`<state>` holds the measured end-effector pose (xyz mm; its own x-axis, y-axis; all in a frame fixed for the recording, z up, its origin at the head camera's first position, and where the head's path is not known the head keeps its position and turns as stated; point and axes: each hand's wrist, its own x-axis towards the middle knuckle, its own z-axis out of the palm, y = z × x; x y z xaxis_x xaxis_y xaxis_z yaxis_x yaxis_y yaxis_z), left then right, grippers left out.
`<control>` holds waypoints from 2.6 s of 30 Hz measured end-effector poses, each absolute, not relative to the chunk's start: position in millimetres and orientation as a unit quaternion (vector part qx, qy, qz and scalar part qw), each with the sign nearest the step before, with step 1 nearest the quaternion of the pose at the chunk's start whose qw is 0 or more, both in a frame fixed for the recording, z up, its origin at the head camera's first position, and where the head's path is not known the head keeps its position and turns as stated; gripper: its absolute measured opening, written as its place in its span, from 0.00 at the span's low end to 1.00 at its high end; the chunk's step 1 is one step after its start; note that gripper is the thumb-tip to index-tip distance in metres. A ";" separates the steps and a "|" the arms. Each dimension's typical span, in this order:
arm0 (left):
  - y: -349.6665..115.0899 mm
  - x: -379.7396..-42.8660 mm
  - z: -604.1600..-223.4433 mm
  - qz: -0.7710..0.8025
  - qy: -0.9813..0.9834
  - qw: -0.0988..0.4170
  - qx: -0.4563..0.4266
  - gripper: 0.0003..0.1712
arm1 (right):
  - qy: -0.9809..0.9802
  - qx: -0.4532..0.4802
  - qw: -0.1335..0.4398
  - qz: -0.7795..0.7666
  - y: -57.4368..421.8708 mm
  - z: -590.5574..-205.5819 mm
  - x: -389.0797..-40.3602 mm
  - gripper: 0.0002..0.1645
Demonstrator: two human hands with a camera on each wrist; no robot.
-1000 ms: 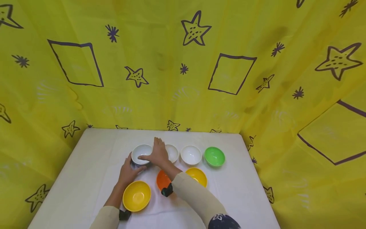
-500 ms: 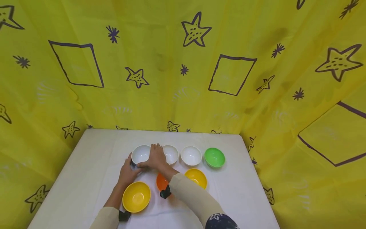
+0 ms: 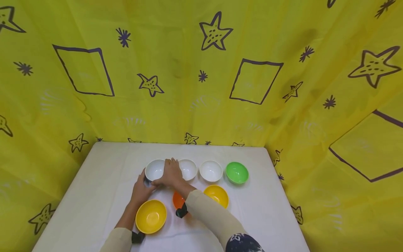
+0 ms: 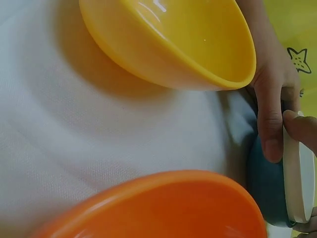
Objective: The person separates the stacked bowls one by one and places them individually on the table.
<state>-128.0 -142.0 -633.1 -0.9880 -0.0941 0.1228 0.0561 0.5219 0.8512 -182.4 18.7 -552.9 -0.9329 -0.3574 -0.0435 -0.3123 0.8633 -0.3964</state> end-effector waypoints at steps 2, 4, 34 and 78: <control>-141.8 -128.9 -633.1 -0.489 -0.869 0.077 0.010 0.56 | 0.963 -0.171 0.060 -0.197 18.4 -551.8 -182.6 0.67; -141.6 -128.9 -632.6 -0.491 -0.868 0.074 0.011 0.55 | 0.963 -0.169 0.060 -0.203 18.6 -551.4 -182.8 0.66; -142.1 -127.8 -630.5 -0.499 -0.865 0.054 0.022 0.62 | 0.950 -0.188 0.015 -0.249 18.3 -475.7 -169.0 0.69; -140.5 -126.3 -628.1 -0.501 -0.864 0.030 0.037 0.65 | 0.933 -0.080 -0.031 -0.349 138.4 -457.2 -174.0 0.62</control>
<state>-126.3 -140.5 -628.1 -0.9955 -0.0941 0.0136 -0.0349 0.4949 0.8682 -174.0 138.4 -457.2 -0.9853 -0.1274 0.1141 -0.1710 0.7433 -0.6467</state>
